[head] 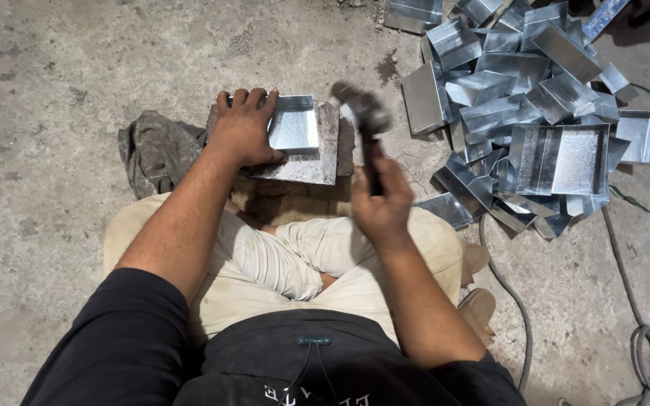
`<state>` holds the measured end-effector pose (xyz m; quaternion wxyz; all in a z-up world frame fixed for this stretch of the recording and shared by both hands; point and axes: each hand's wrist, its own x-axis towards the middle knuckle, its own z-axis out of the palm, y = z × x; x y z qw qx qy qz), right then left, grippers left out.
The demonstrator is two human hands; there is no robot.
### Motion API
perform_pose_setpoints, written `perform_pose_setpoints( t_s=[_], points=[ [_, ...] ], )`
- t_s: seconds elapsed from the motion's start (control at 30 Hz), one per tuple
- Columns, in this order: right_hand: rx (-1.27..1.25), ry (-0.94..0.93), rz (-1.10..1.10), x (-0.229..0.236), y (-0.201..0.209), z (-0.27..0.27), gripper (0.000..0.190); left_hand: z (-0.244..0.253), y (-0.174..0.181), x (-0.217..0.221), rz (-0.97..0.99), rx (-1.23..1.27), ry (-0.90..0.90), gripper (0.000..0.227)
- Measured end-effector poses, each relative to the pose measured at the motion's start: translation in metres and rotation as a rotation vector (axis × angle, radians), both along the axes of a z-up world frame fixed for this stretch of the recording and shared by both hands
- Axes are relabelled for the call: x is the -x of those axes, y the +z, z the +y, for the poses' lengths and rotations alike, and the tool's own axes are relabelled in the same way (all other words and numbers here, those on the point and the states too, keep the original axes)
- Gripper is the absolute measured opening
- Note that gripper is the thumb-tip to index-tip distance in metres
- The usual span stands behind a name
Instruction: The person sits on the floor and repeatedly hammers small rectangular metal boxes on a brick anvil to flatten or shape them. They pick up each box, position it, strike it with a hammer, and place the finished piece aside.
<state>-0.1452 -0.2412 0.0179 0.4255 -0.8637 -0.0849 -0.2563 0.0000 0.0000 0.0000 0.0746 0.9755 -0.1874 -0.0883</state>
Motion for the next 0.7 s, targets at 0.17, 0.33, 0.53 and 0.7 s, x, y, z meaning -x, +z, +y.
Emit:
perform_pose_setpoints(
  t_s=[0.17,0.33,0.53,0.7],
  points=[
    [0.155,0.012,0.282,-0.005,-0.016,0.0,0.055,0.001,0.001,0.003,-0.021,-0.015,-0.004,0.128],
    [0.075,0.03,0.312,-0.006,-0.03,-0.017,0.056,0.004,0.011,0.015,0.069,-0.015,0.049,0.131],
    [0.048,-0.052,0.592,-0.006,-0.035,-0.017,0.064,0.009,0.003,0.007,0.087,0.064,0.132,0.087],
    [0.031,-0.062,0.604,-0.005,-0.038,-0.018,0.068,-0.007,-0.052,-0.011,-0.104,0.112,0.23,0.037]
  ],
)
